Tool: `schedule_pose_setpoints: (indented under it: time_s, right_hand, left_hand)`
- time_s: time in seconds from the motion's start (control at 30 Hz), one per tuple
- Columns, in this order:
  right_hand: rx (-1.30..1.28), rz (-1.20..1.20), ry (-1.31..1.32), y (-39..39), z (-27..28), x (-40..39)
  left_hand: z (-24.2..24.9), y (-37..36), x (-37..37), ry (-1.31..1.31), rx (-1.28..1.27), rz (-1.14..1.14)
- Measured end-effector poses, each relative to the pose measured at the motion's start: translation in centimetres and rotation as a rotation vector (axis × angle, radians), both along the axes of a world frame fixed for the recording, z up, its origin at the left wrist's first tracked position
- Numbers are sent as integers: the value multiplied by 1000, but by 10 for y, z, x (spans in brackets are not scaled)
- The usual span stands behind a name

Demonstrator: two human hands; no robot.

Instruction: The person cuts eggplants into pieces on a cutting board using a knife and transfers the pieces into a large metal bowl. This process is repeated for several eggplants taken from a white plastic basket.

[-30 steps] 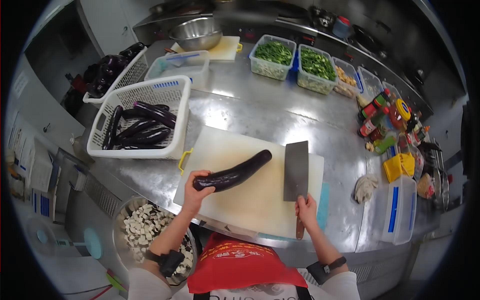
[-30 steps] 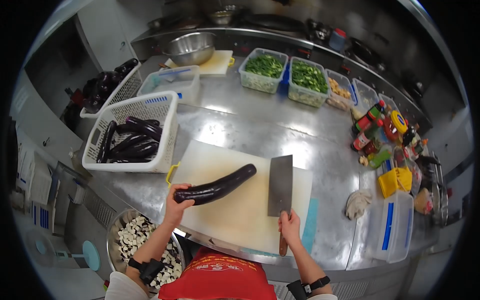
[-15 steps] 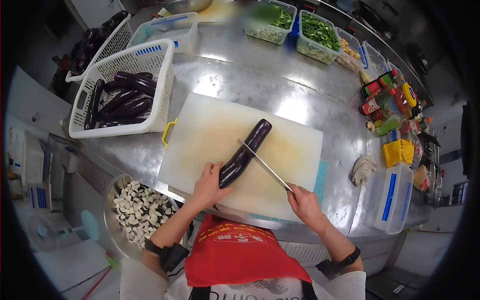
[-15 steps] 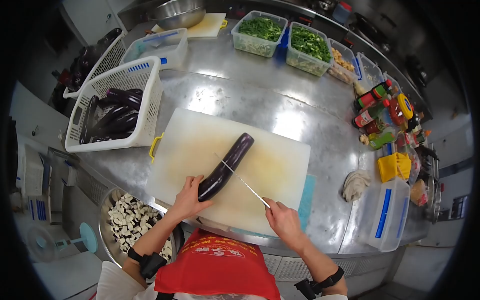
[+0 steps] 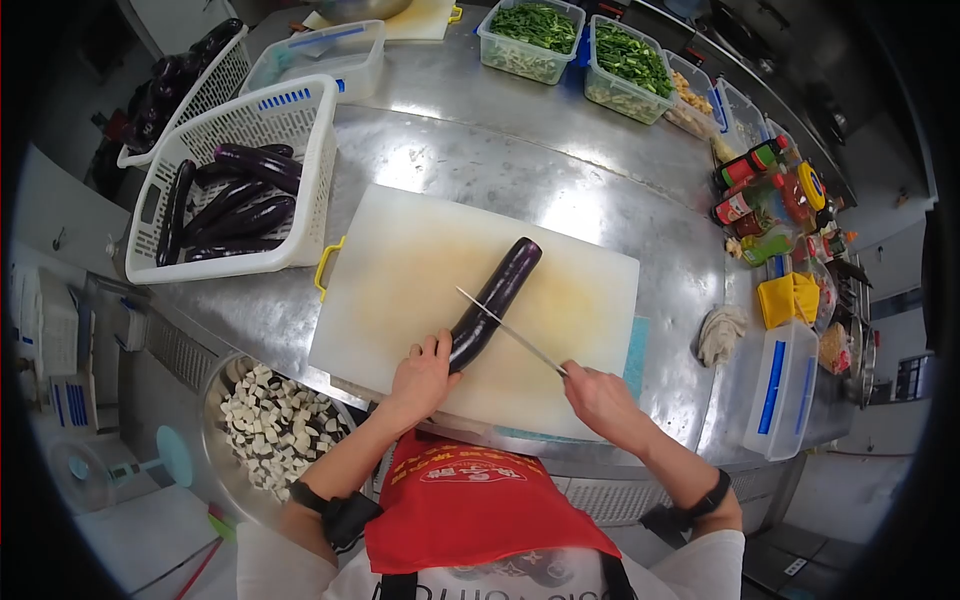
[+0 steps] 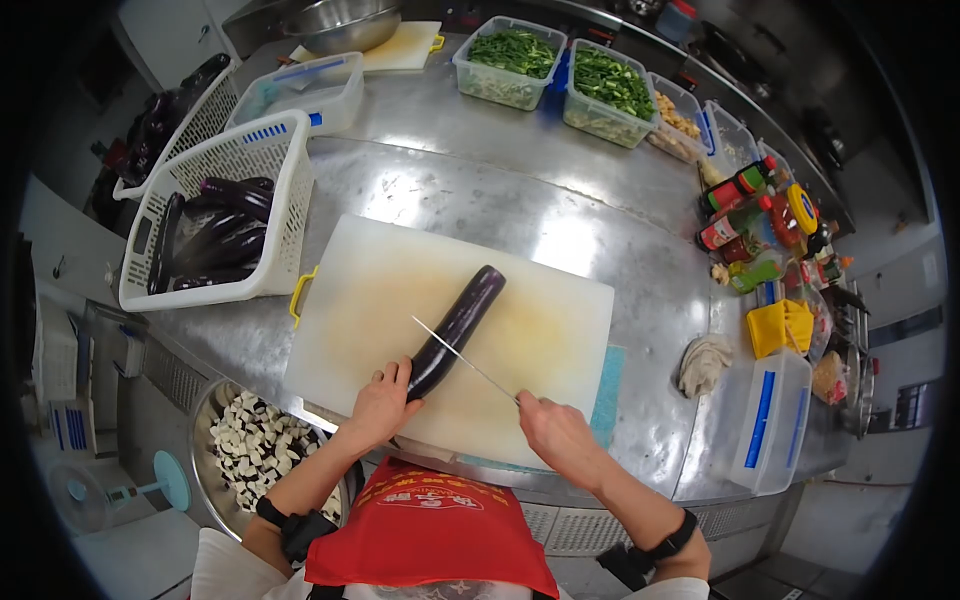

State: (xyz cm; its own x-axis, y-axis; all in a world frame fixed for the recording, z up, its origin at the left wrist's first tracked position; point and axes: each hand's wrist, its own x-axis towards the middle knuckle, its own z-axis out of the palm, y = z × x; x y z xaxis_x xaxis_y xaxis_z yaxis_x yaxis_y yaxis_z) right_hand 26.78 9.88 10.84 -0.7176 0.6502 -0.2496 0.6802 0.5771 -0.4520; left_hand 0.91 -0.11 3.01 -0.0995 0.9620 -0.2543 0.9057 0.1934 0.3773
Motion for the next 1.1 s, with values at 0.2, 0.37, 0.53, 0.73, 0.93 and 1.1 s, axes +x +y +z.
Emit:
schedule_pose_setpoints:
  time_s: [0.2,0.37,0.53,0.73,0.93,1.1]
  right_hand:
    - [84,-30,180,10,-58,-28]
    - [-192,-182,225,3,-38,-19]
    - [-166,-188,229,-3,-32,-17]
    - [-130,-128,196,-10,-23,-19]
    - [-133,-94,182,-23,-16,-21]
    - [-65,-90,125,-24,-21,-22]
  left_hand:
    - [-26,-21,-5,-380,174,284]
    - [-43,-2,3,-1435,195,649]
    - [-40,16,16,-860,92,386]
    - [-27,-1,17,-224,457,305]
    - [-42,-15,-10,-91,749,-128]
    - [-45,-5,-5,-113,793,-84]
